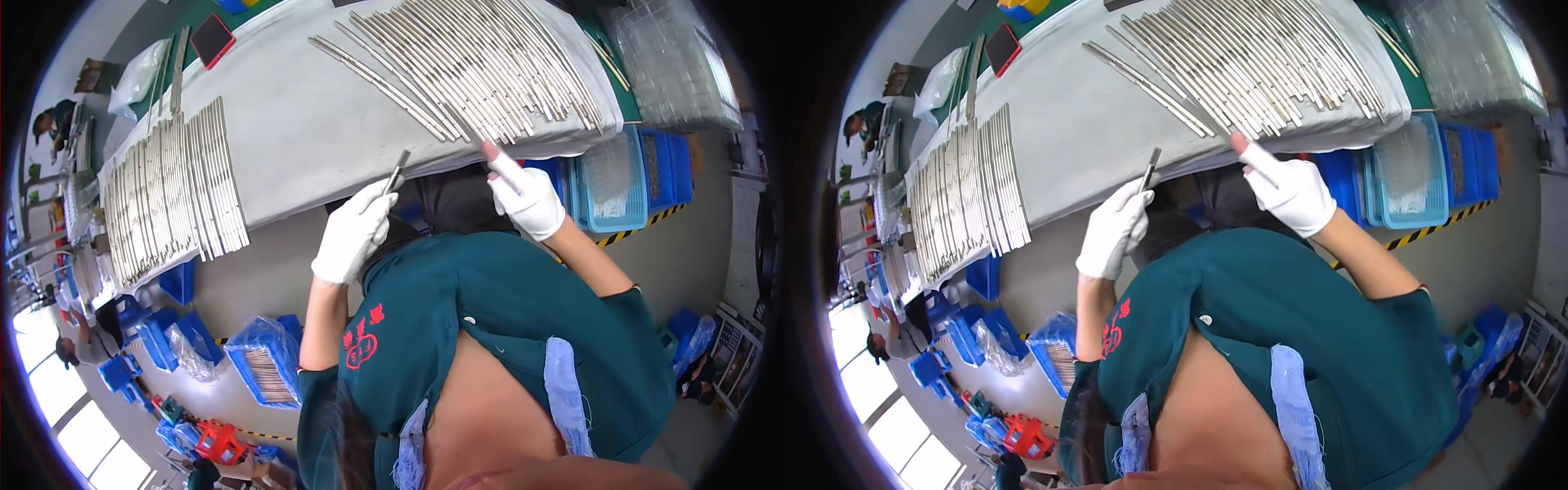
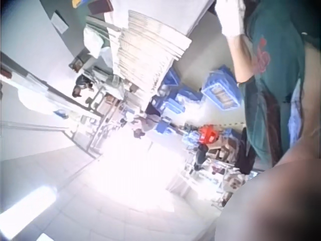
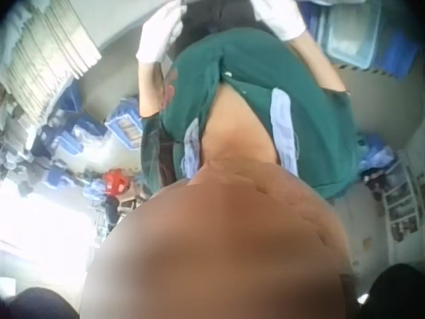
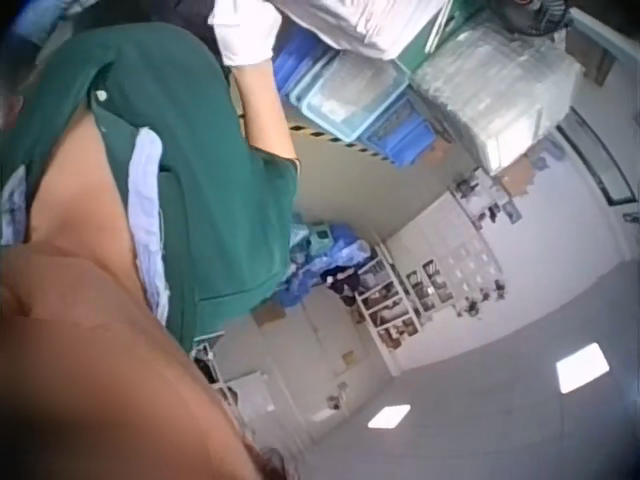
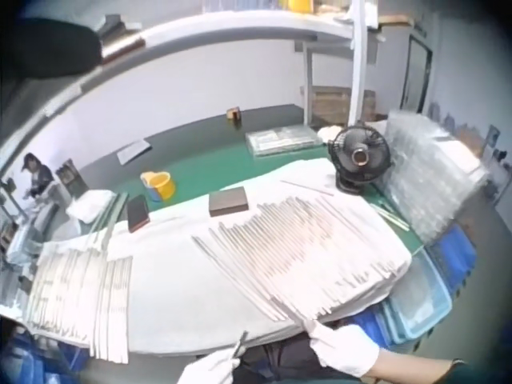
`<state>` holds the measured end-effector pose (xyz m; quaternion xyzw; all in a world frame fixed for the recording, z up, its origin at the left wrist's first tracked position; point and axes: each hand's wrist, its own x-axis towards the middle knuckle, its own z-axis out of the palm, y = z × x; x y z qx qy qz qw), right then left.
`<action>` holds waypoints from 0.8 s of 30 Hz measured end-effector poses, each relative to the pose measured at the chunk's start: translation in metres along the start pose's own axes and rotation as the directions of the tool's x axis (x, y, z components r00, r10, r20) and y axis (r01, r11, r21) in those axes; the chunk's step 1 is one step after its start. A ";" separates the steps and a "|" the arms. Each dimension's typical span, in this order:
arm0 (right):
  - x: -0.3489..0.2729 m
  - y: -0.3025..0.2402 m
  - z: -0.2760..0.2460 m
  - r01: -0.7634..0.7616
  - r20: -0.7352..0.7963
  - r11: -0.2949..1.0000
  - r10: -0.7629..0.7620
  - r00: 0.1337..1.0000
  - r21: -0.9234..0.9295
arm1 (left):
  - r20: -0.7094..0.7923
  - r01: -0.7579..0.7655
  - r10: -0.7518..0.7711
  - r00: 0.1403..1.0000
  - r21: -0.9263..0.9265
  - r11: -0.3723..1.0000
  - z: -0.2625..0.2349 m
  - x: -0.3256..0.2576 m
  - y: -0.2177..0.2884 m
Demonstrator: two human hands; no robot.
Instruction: Manually filing or sanding the ends of thin metal rods on a workbench in an industrial setting.
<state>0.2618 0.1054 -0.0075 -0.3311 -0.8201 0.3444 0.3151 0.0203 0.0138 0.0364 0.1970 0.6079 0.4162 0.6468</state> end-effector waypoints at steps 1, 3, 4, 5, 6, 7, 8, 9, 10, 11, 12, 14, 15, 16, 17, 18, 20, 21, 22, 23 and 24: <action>0.002 -0.010 -0.003 -0.183 -0.036 0.967 0.193 0.981 0.178 | 0.012 -0.073 0.072 0.997 0.166 0.983 -0.001 -0.008 0.011; 0.013 -0.030 -0.008 -0.452 -0.013 0.752 0.521 0.854 0.479 | 0.030 -0.486 0.542 0.840 0.488 0.725 0.010 -0.023 0.026; 0.017 -0.033 -0.007 -0.463 -0.005 0.672 0.570 0.822 0.578 | 0.171 -0.663 0.743 0.647 0.608 0.438 0.011 -0.018 0.034; 0.016 -0.031 -0.007 -0.476 0.003 0.619 0.608 0.794 0.625 | 0.302 -0.650 0.759 0.577 0.732 0.202 0.015 -0.021 0.046; 0.016 -0.028 -0.007 -0.484 0.007 0.564 0.646 0.763 0.669 | 0.441 -0.606 0.737 0.513 0.794 -0.053 0.023 -0.023 0.064; 0.016 -0.028 -0.006 -0.464 -0.036 0.591 0.641 0.767 0.659 | 0.509 -0.561 0.714 0.481 0.805 -0.195 0.027 -0.016 0.068; 0.017 -0.029 -0.009 -0.479 -0.028 0.598 0.643 0.765 0.643 | 0.554 -0.559 0.682 0.478 0.791 -0.251 0.026 -0.001 0.071; 0.018 -0.030 -0.014 -0.496 -0.023 0.606 0.647 0.762 0.622 | 0.597 -0.560 0.647 0.474 0.772 -0.302 0.024 0.016 0.071; 0.020 -0.034 -0.015 -0.499 -0.032 0.584 0.669 0.742 0.640 | 0.612 -0.485 0.653 0.446 0.779 -0.398 0.018 0.029 0.066; 0.019 -0.034 -0.016 -0.498 -0.031 0.573 0.675 0.737 0.651 | 0.603 -0.473 0.662 0.447 0.787 -0.397 0.011 0.040 0.057; 0.018 -0.032 -0.017 -0.497 -0.029 0.561 0.682 0.731 0.662 | 0.532 -0.427 0.742 0.409 0.830 -0.359 0.001 0.052 0.046; 0.014 -0.028 -0.017 -0.498 -0.024 0.565 0.677 0.736 0.658 | 0.453 -0.384 0.814 0.363 0.869 -0.313 -0.007 0.068 0.029; 0.012 -0.026 -0.016 -0.496 -0.019 0.569 0.669 0.743 0.656 | 0.348 -0.252 0.863 0.366 0.930 -0.268 -0.005 0.070 0.026; 0.013 -0.029 -0.014 -0.510 -0.019 0.563 0.683 0.730 0.650 | 0.238 -0.114 0.905 0.353 0.971 -0.211 -0.003 0.071 0.024; 0.013 -0.032 -0.015 -0.513 -0.004 0.575 0.668 0.744 0.638 | 0.183 -0.127 0.865 0.467 0.982 -0.139 0.000 0.072 0.023; 0.015 -0.035 -0.013 -0.513 0.017 0.586 0.648 0.761 0.628 | 0.222 -0.157 0.865 0.451 0.973 -0.168 0.002 0.078 0.023; 0.020 -0.042 -0.006 -0.527 0.057 0.581 0.637 0.769 0.620 | 0.296 -0.236 0.840 0.455 0.950 -0.206 0.010 0.084 0.022; 0.022 -0.043 -0.003 -0.539 0.077 0.587 0.630 0.773 0.604 | 0.340 -0.293 0.834 0.435 0.929 -0.226 0.013 0.085 0.021; 0.025 -0.043 -0.001 -0.534 0.129 0.607 0.581 0.804 0.589 | 0.381 -0.347 0.828 0.411 0.906 -0.245 0.012 0.084 0.019; 0.027 -0.044 0.004 -0.562 0.175 0.593 0.582 0.794 0.577 | 0.364 -0.415 0.824 0.434 0.893 -0.176 0.006 0.083 0.011; 0.028 -0.041 0.008 -0.591 0.208 0.577 0.593 0.778 0.564 | 0.336 -0.389 0.838 0.430 0.906 -0.164 0.003 0.076 0.015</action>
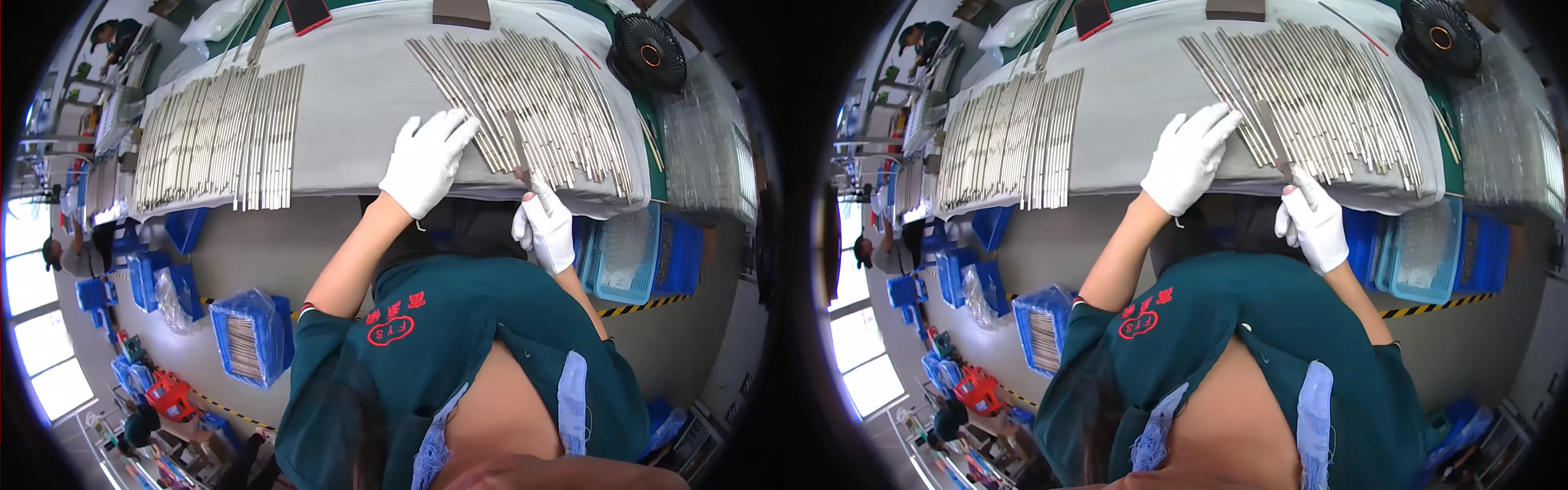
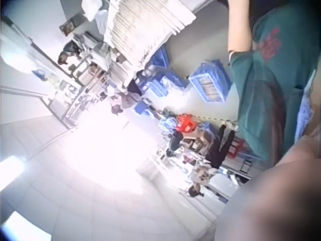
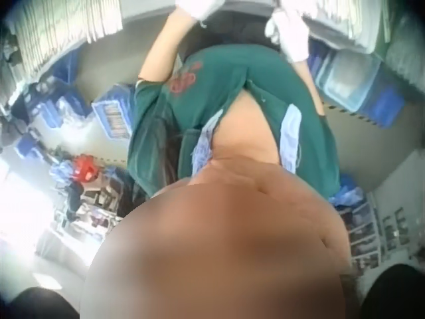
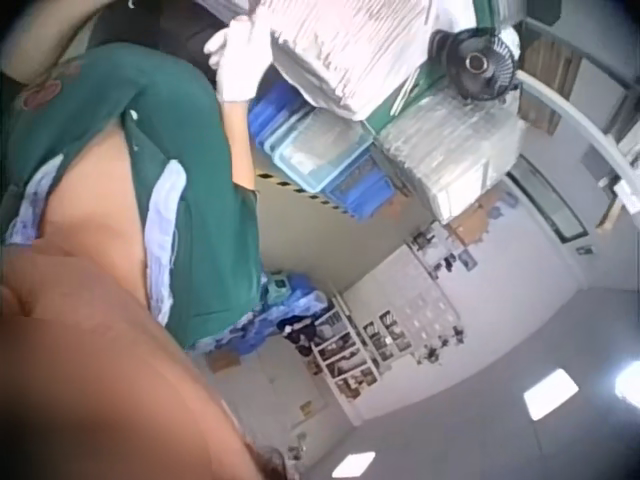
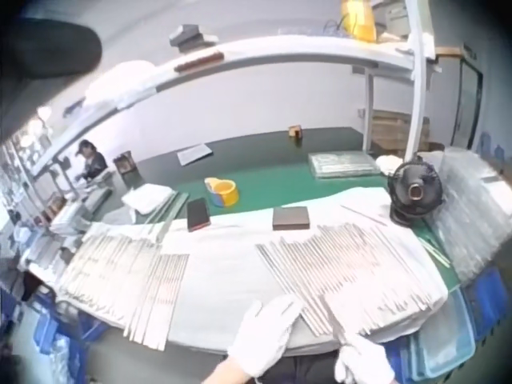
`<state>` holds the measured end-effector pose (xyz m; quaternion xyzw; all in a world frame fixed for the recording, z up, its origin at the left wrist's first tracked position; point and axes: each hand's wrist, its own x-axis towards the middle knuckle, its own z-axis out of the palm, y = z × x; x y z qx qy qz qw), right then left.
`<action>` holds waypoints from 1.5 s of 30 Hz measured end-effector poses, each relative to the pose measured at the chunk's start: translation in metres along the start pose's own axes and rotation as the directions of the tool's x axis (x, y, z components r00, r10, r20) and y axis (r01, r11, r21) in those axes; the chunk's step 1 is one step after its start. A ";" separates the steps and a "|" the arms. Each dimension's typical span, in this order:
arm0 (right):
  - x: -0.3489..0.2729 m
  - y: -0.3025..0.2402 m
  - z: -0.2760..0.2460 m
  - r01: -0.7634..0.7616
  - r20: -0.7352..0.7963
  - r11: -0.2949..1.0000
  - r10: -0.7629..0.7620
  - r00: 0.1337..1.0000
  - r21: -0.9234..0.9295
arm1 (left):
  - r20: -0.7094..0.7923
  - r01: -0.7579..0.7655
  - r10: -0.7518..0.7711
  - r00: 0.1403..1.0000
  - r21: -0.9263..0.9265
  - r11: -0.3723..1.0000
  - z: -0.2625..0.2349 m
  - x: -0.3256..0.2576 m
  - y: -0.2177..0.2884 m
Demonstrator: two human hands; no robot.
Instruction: Manually filing or sanding the ends of thin metal rods on a workbench in an industrial setting.
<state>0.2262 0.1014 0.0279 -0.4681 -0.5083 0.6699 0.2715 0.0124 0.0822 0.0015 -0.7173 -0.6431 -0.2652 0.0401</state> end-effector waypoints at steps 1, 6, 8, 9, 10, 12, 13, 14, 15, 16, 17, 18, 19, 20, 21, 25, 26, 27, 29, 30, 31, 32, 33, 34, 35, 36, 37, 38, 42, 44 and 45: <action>0.000 -0.001 -0.001 -0.027 0.067 1.000 0.028 0.997 -0.014 | -0.021 0.020 -0.019 1.000 0.027 0.999 -0.015 -0.001 0.000; 0.004 0.009 -0.002 -0.121 0.097 0.992 0.124 0.987 -0.042 | -0.204 0.515 -0.482 0.852 0.487 0.705 -0.064 -0.063 -0.063; 0.005 0.015 -0.002 -0.165 0.048 0.985 0.167 0.985 -0.042 | -0.189 0.542 -0.561 0.806 0.619 0.569 -0.077 -0.090 -0.075; 0.006 0.015 -0.001 -0.168 0.056 0.985 0.170 0.984 -0.046 | -0.167 0.541 -0.592 0.789 0.646 0.538 -0.082 -0.098 -0.075; 0.007 0.014 0.001 -0.167 0.099 0.984 0.172 0.980 -0.058 | -0.168 0.544 -0.597 0.785 0.647 0.534 -0.082 -0.103 -0.071; 0.010 0.014 0.005 -0.167 0.148 0.983 0.176 0.973 -0.070 | -0.139 0.489 -0.570 0.810 0.696 0.526 -0.078 -0.104 -0.059; 0.011 0.013 0.010 -0.170 0.165 0.982 0.181 0.970 -0.078 | -0.142 0.494 -0.574 0.807 0.696 0.521 -0.074 -0.103 -0.052; 0.013 0.013 0.012 -0.173 0.180 0.981 0.186 0.966 -0.086 | -0.096 0.475 -0.546 0.832 0.630 0.615 -0.068 -0.100 -0.043; 0.016 0.016 0.012 -0.196 0.201 0.977 0.209 0.957 -0.080 | -0.053 0.450 -0.509 0.859 0.552 0.702 -0.060 -0.096 -0.036; 0.017 0.015 0.014 -0.196 0.201 0.977 0.208 0.957 -0.082 | -0.020 0.435 -0.476 0.879 0.443 0.784 -0.055 -0.095 -0.029; 0.018 0.012 0.015 -0.161 0.232 0.983 0.178 0.956 -0.087 | -0.015 0.410 -0.428 0.904 0.321 0.854 -0.053 -0.094 -0.022; 0.017 0.012 0.015 -0.130 0.259 0.987 0.150 0.954 -0.092 | -0.022 0.384 -0.394 0.919 0.282 0.879 -0.054 -0.093 -0.016; 0.017 0.013 0.015 -0.132 0.254 0.987 0.152 0.955 -0.092 | -0.029 0.356 -0.360 0.933 0.243 0.902 -0.056 -0.091 -0.011; 0.017 0.015 0.017 -0.110 0.237 0.991 0.125 0.963 -0.076 | -0.086 0.314 -0.303 0.949 0.329 0.891 -0.064 -0.091 -0.010; 0.016 0.016 0.017 -0.086 0.219 0.994 0.098 0.971 -0.061 | -0.088 0.280 -0.267 0.960 0.394 0.876 -0.071 -0.091 -0.015; 0.019 0.022 0.012 -0.061 0.255 0.977 0.114 0.960 -0.206 | -0.019 0.263 -0.279 0.960 0.403 0.877 -0.072 -0.100 -0.033; 0.019 0.017 0.012 -0.093 0.275 0.967 0.159 0.948 -0.239 | -0.007 0.242 -0.258 0.966 0.369 0.897 -0.070 -0.101 -0.035; 0.019 0.016 0.014 -0.083 0.280 0.956 0.164 0.946 -0.281 | -0.071 0.226 -0.214 0.974 0.322 0.919 -0.067 -0.097 -0.035; 0.016 0.015 0.018 -0.083 0.273 0.944 0.176 0.946 -0.320 | 0.034 0.211 -0.225 0.974 0.237 0.948 -0.069 -0.091 -0.039; 0.016 0.014 0.019 -0.075 0.274 0.944 0.169 0.947 -0.322 | 0.137 0.210 -0.231 0.963 0.152 0.966 -0.069 -0.087 -0.039; 0.016 0.013 0.019 -0.067 0.275 0.944 0.162 0.948 -0.325 | -0.032 0.072 -0.069 0.997 0.118 0.990 -0.068 -0.081 -0.037; 0.016 0.013 0.019 -0.075 0.284 0.946 0.170 0.944 -0.316 | -0.204 -0.069 0.090 0.975 0.105 0.992 -0.069 -0.075 -0.034; 0.018 0.014 0.019 -0.082 0.289 0.949 0.174 0.942 -0.305 | -0.252 -0.088 0.088 0.964 0.009 0.996 -0.075 -0.068 -0.028; 0.017 0.013 0.018 -0.089 0.291 0.951 0.179 0.940 -0.297 | -0.365 -0.109 0.076 0.928 -0.071 0.991 -0.087 -0.059 -0.018; 0.016 0.012 0.018 -0.097 0.289 0.953 0.183 0.940 -0.288 | -0.505 -0.103 -0.023 0.863 -0.221 0.970 -0.090 -0.055 -0.014; 0.016 0.014 0.017 -0.094 0.290 0.957 0.175 0.941 -0.273 | -0.586 -0.103 -0.090 0.805 -0.288 0.952 -0.106 -0.043 -0.004; 0.015 0.016 0.017 -0.087 0.298 0.961 0.166 0.940 -0.262 | -0.698 -0.180 -0.191 0.690 -0.421 0.889 -0.106 -0.033 -0.005; 0.014 0.016 0.016 -0.090 0.304 0.968 0.161 0.939 -0.233 | -0.768 -0.276 -0.310 0.561 -0.526 0.804 -0.103 -0.021 -0.008; 0.014 0.014 0.017 -0.076 0.290 0.955 0.161 0.943 -0.285 | -0.294 0.140 -0.610 0.736 -0.815 0.563 -0.085 0.016 -0.036; 0.010 0.010 0.017 -0.074 0.274 0.932 0.179 0.945 -0.356 | -0.216 0.070 -0.623 0.752 -0.913 0.401 -0.076 0.015 -0.034; 0.012 0.009 0.015 -0.079 0.246 0.906 0.196 0.949 -0.416 | -0.141 0.072 -0.631 0.763 -0.951 0.300 -0.078 0.013 -0.025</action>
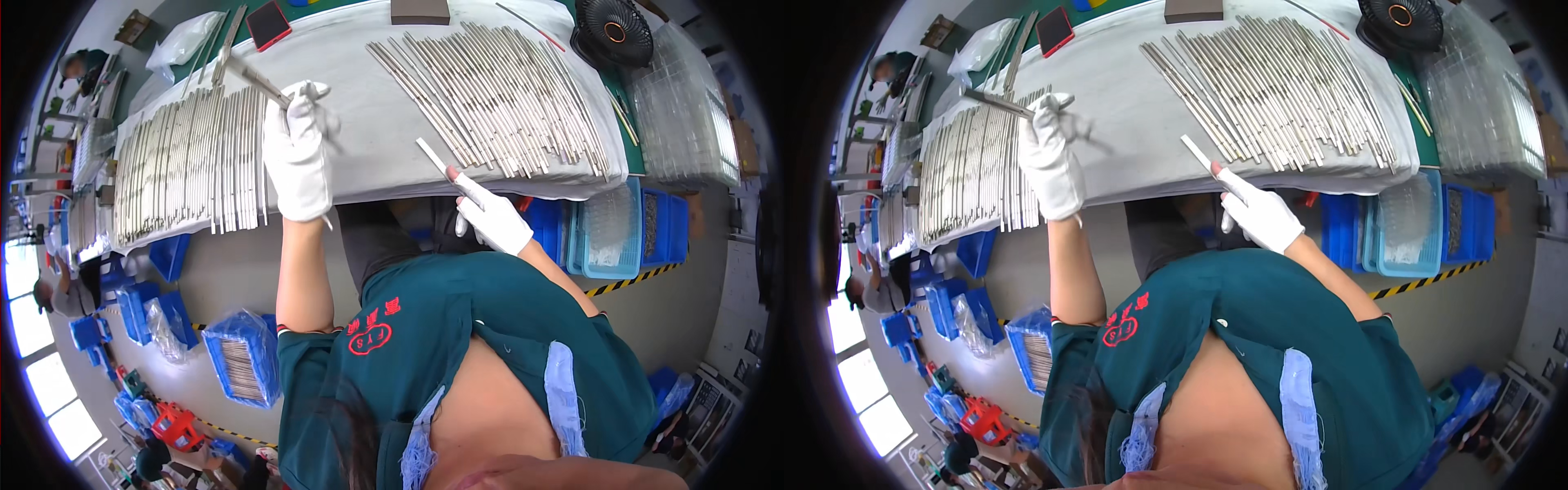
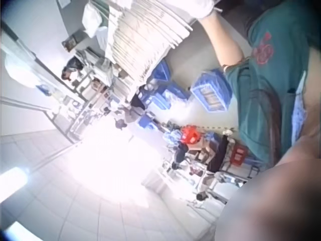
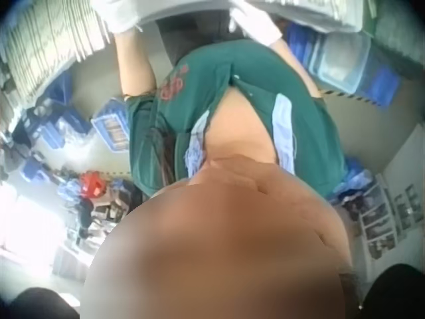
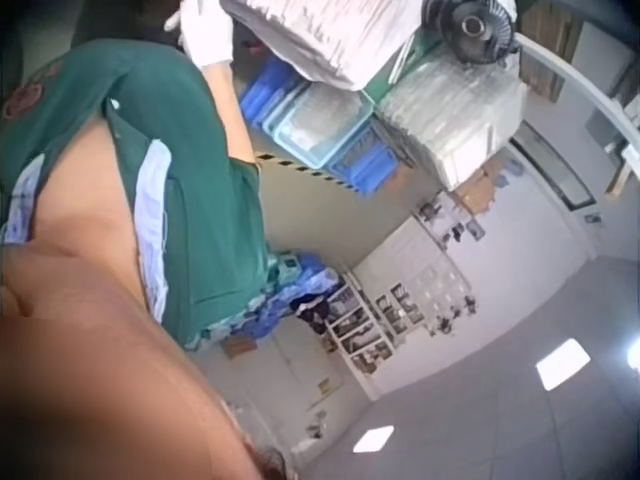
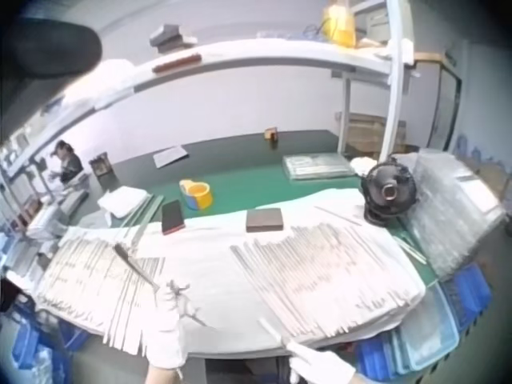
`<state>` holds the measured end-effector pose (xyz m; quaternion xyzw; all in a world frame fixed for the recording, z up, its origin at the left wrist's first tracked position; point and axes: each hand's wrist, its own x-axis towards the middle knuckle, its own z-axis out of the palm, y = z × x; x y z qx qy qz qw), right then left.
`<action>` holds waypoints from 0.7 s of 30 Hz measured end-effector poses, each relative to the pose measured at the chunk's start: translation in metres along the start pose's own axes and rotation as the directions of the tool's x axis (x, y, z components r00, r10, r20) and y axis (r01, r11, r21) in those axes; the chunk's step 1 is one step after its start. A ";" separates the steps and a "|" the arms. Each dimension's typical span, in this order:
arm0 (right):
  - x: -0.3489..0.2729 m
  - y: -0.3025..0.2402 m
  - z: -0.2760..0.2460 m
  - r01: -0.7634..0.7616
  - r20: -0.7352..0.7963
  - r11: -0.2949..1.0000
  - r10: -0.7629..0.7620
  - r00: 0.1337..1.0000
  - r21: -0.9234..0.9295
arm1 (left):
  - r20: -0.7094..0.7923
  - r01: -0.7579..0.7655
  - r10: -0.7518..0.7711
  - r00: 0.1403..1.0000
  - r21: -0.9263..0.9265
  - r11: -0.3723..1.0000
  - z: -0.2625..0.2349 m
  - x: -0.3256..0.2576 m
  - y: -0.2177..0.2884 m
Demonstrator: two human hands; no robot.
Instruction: Manually filing or sanding the ends of thin metal rods on a workbench in an industrial setting.
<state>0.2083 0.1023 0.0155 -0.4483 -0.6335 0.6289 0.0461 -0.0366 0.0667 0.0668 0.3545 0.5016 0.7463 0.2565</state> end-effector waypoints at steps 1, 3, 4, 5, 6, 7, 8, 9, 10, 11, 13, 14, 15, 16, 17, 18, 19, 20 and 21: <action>-0.002 0.000 -0.001 -0.018 -0.005 0.999 0.018 1.000 0.028 | 0.081 0.140 -0.134 0.988 -0.086 0.986 0.000 -0.010 0.013; -0.004 0.000 -0.003 -0.006 -0.018 1.000 0.006 1.000 -0.003 | 0.130 0.317 -0.331 0.935 0.119 0.941 0.010 -0.023 0.031; -0.004 -0.001 -0.004 0.016 -0.026 0.999 -0.017 1.000 -0.037 | 0.147 0.386 -0.440 0.886 0.295 0.874 0.016 -0.028 0.034; -0.005 -0.005 -0.004 0.000 -0.020 0.996 -0.002 1.000 -0.090 | 0.176 0.469 -0.532 0.828 0.302 0.830 0.014 -0.034 0.020; -0.003 -0.003 -0.006 -0.011 -0.022 0.995 0.009 1.000 -0.099 | 0.150 0.490 -0.588 0.795 0.411 0.768 0.015 -0.041 0.012; 0.000 0.004 -0.007 0.080 -0.063 0.959 -0.100 0.993 -0.273 | 0.130 0.530 -0.644 0.754 0.460 0.712 0.009 -0.051 -0.003; 0.003 0.007 -0.006 0.160 -0.075 0.884 -0.214 0.974 -0.440 | 0.128 0.538 -0.645 0.753 0.443 0.717 -0.001 -0.067 -0.022; 0.002 0.007 -0.007 0.234 -0.075 0.798 -0.329 0.941 -0.556 | 0.116 0.640 -0.733 0.670 0.411 0.649 -0.005 -0.075 -0.022; 0.001 0.006 -0.008 0.199 -0.087 0.808 -0.294 0.952 -0.555 | 0.107 0.731 -0.810 0.576 0.377 0.569 -0.007 -0.081 -0.020; 0.000 0.003 -0.009 0.163 -0.099 0.816 -0.259 0.961 -0.554 | 0.019 0.773 -0.840 0.542 0.381 0.507 -0.002 -0.087 -0.018; -0.003 -0.004 -0.011 0.118 -0.091 0.837 -0.196 0.976 -0.535 | 0.064 0.759 -0.825 0.561 0.358 0.544 -0.013 -0.096 -0.032; -0.006 -0.004 -0.013 0.080 -0.080 0.825 -0.150 0.985 -0.560 | 0.114 0.736 -0.803 0.585 0.340 0.585 -0.018 -0.099 -0.037; -0.007 -0.003 -0.014 0.043 -0.073 0.810 -0.104 0.992 -0.584 | 0.138 0.750 -0.801 0.583 0.290 0.595 -0.020 -0.099 -0.037; -0.007 -0.001 -0.015 0.043 -0.068 0.809 -0.102 0.992 -0.587 | 0.134 0.753 -0.802 0.582 0.285 0.593 -0.022 -0.099 -0.039; -0.006 0.003 -0.016 0.063 -0.071 0.750 -0.145 0.987 -0.658 | 0.139 0.668 -0.751 0.646 0.373 0.644 -0.023 -0.099 -0.041; -0.006 0.007 -0.017 0.076 -0.072 0.685 -0.185 0.980 -0.725 | 0.155 0.575 -0.696 0.702 0.454 0.681 -0.022 -0.099 -0.042; -0.005 0.012 -0.018 0.074 -0.070 0.683 -0.180 0.981 -0.727 | 0.123 0.541 -0.701 0.702 0.549 0.637 -0.017 -0.095 -0.035; -0.004 0.017 -0.018 0.202 -0.043 0.582 -0.379 0.924 -0.788 | 0.121 0.546 -0.704 0.700 0.546 0.636 -0.016 -0.098 -0.038; -0.004 0.021 -0.018 0.307 0.003 0.453 -0.558 0.830 -0.837 | 0.106 0.460 -0.634 0.766 0.598 0.657 -0.016 -0.101 -0.042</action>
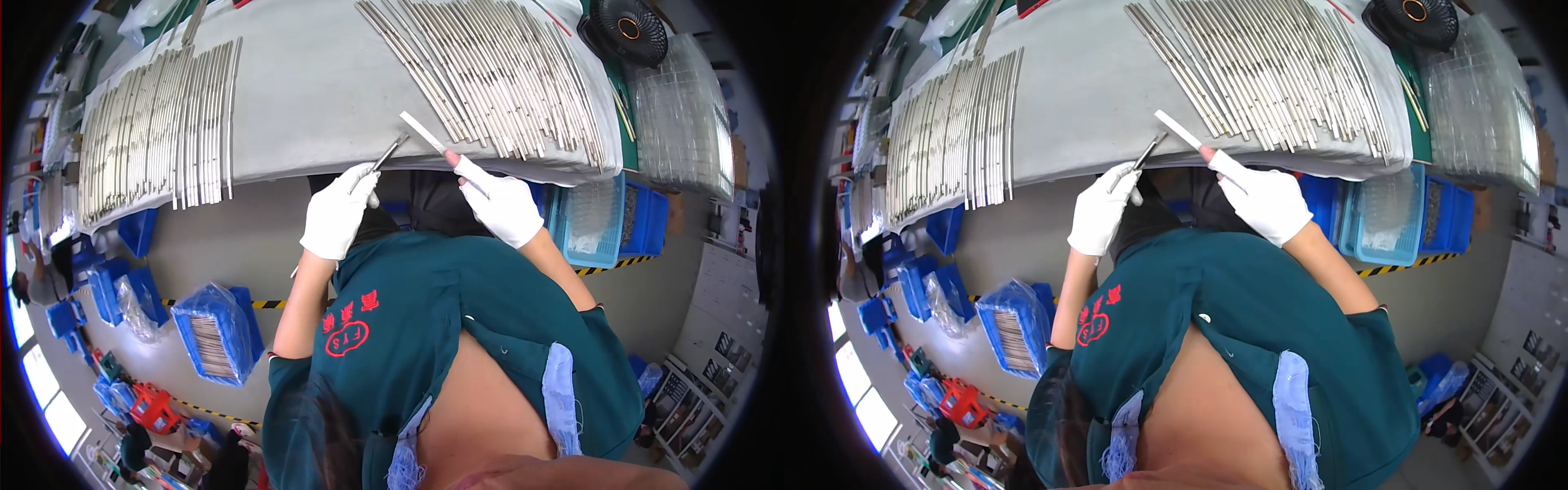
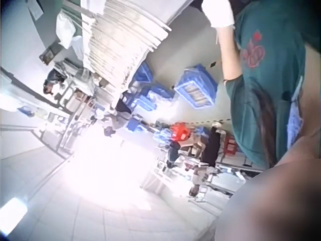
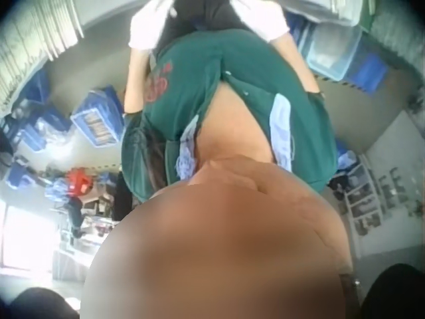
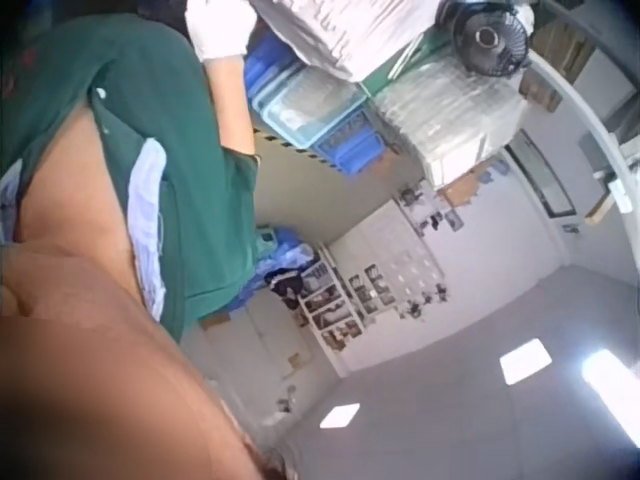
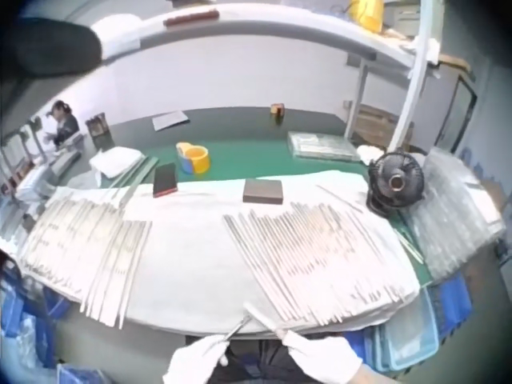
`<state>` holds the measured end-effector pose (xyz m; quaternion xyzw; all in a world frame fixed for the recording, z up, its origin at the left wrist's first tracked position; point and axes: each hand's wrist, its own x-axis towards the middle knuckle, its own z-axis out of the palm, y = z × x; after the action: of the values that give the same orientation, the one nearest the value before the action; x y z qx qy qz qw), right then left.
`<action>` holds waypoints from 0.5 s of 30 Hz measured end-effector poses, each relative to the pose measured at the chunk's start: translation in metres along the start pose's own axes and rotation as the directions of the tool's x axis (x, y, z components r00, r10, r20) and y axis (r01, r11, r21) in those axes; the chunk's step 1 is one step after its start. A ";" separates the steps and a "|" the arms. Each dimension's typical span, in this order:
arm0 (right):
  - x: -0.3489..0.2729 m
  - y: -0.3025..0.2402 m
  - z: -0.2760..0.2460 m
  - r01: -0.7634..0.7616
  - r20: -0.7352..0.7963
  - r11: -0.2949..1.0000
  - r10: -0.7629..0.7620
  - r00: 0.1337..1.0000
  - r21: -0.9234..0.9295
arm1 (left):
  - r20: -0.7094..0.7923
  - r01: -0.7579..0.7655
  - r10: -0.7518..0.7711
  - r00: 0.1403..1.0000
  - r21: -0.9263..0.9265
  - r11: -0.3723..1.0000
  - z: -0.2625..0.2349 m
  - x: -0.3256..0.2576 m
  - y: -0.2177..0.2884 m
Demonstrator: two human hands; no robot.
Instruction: Manually filing or sanding the ends of thin metal rods on a workbench in an industrial setting.
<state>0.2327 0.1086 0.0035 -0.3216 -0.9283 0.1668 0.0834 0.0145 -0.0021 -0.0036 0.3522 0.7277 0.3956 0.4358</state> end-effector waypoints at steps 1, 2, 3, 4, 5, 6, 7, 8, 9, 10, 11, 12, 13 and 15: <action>-0.001 0.000 0.000 -0.002 0.007 1.000 0.002 1.000 0.000 | -0.065 -0.067 0.072 0.995 0.076 0.995 0.002 -0.001 -0.001; -0.001 -0.001 0.000 0.005 0.042 1.000 -0.005 0.999 -0.002 | -0.070 -0.041 0.053 0.996 0.157 0.987 0.001 -0.003 -0.001; 0.000 -0.002 0.000 0.012 0.074 1.000 -0.012 0.997 -0.002 | -0.068 -0.037 0.048 0.997 0.155 0.987 0.002 -0.003 0.001; 0.000 -0.002 -0.001 0.034 0.081 0.998 -0.030 0.996 -0.045 | -0.079 -0.066 0.092 0.993 0.286 0.956 0.002 -0.004 0.003; 0.000 -0.003 -0.003 0.033 0.087 0.998 -0.029 0.996 -0.044 | -0.083 -0.091 0.137 0.987 0.413 0.906 0.003 -0.004 0.003; 0.000 -0.005 -0.005 0.048 0.092 0.996 -0.041 0.995 -0.072 | -0.081 -0.086 0.130 0.988 0.412 0.907 0.004 -0.004 0.001; 0.001 -0.007 -0.007 0.062 0.097 0.993 -0.053 0.994 -0.101 | -0.085 -0.105 0.155 0.984 0.423 0.900 0.005 -0.003 0.000; 0.008 -0.009 -0.010 0.056 0.144 0.990 -0.037 0.989 -0.127 | -0.090 -0.124 0.180 0.980 0.433 0.893 0.005 -0.003 -0.002; 0.017 -0.012 -0.009 0.079 0.123 0.990 -0.065 0.990 -0.120 | -0.109 -0.229 0.347 0.932 0.564 0.794 0.006 -0.003 -0.006; 0.025 -0.016 -0.006 0.103 0.099 0.989 -0.092 0.991 -0.110 | -0.104 -0.228 0.341 0.934 0.563 0.795 0.007 -0.004 -0.005; 0.029 -0.020 -0.004 0.115 0.073 0.985 -0.106 0.992 -0.128 | -0.110 -0.234 0.365 0.924 0.591 0.772 0.008 -0.006 -0.003; 0.028 -0.019 -0.004 0.118 0.075 0.985 -0.109 0.991 -0.127 | -0.123 -0.238 0.391 0.912 0.620 0.748 0.008 -0.006 -0.002; 0.024 -0.017 -0.005 0.111 0.102 0.986 -0.099 0.990 -0.124 | -0.125 -0.234 0.389 0.913 0.619 0.750 0.008 -0.006 -0.003; 0.010 -0.008 -0.007 0.125 0.151 0.976 -0.098 0.984 -0.180 | -0.130 -0.209 0.348 0.928 0.593 0.778 0.009 -0.006 -0.007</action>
<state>0.2226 0.1110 0.0137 -0.2628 -0.9601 0.0954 -0.0043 0.0240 -0.0079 -0.0099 0.5216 0.7973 0.2589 0.1588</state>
